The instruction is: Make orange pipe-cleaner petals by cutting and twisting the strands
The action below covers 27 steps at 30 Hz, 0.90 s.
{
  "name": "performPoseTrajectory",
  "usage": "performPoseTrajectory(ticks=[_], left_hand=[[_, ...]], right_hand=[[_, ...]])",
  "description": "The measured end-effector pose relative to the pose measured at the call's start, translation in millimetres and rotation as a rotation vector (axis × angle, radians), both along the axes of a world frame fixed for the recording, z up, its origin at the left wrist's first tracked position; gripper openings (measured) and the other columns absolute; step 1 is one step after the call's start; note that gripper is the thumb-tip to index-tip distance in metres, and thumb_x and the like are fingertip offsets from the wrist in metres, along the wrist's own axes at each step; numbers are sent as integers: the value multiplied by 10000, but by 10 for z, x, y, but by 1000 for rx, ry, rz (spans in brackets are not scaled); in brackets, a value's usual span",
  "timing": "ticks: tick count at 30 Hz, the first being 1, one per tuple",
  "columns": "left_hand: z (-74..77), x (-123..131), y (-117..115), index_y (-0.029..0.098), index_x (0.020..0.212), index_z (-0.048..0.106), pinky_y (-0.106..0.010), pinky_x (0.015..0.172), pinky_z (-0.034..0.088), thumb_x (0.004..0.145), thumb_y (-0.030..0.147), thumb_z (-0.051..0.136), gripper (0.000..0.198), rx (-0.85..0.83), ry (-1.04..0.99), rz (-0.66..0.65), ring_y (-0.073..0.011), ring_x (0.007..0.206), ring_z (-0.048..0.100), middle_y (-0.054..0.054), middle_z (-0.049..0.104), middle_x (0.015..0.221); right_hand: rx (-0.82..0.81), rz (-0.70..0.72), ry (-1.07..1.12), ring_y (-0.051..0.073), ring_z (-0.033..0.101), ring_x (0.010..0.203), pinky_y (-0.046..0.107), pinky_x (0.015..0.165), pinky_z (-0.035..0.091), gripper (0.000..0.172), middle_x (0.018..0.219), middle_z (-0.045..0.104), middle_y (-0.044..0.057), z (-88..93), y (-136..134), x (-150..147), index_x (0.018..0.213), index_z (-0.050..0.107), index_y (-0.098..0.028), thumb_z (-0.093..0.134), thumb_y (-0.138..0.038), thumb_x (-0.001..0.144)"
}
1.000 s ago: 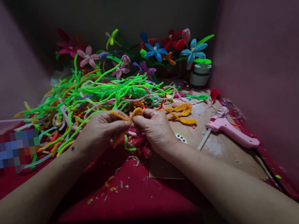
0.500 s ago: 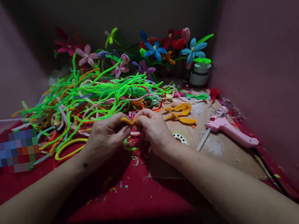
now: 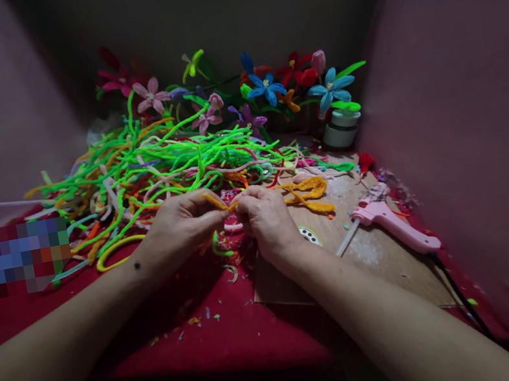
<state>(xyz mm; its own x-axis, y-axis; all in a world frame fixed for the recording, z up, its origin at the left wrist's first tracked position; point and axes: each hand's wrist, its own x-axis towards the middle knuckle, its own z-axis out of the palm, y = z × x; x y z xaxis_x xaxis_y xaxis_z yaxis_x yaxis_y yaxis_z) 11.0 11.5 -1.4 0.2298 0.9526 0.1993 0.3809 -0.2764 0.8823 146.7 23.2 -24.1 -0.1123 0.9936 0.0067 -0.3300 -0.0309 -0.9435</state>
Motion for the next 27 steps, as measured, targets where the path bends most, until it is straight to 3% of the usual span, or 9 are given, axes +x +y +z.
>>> performPoseTrajectory(ticks=[3,8,15,22,27], left_hand=[[23,-9,15,139,688,583,-192,399,286,697,191,583,53,-195,-149,58,-57,394,369,61,467,483],[-44,-43,76,152,680,561,-183,377,250,686,176,602,48,-279,-345,85,-47,391,374,50,478,497],[-55,-38,65,149,702,572,-187,381,247,688,179,619,57,-299,-352,75,-46,399,384,39,506,522],[-71,-37,65,137,725,581,-178,369,222,710,206,625,83,-310,-341,32,-35,376,343,56,474,491],[-35,-18,38,137,720,569,-173,356,217,719,200,617,79,-291,-287,24,-30,358,330,64,475,480]], right_hand=[[9,37,49,68,348,369,222,379,234,102,469,513,-33,-7,25,14,577,539,-169,478,-108,524],[8,42,83,76,405,403,229,397,281,70,551,582,-7,-41,62,51,541,497,-174,475,-109,531],[46,19,96,60,387,422,221,422,297,92,508,515,-34,-38,59,52,541,541,-158,605,-140,605],[12,68,57,59,402,455,218,454,346,122,574,518,-49,-83,51,6,677,615,-162,695,-213,601],[29,42,-82,77,427,412,216,417,326,121,474,506,-38,-89,38,15,588,582,-159,652,-235,651]])
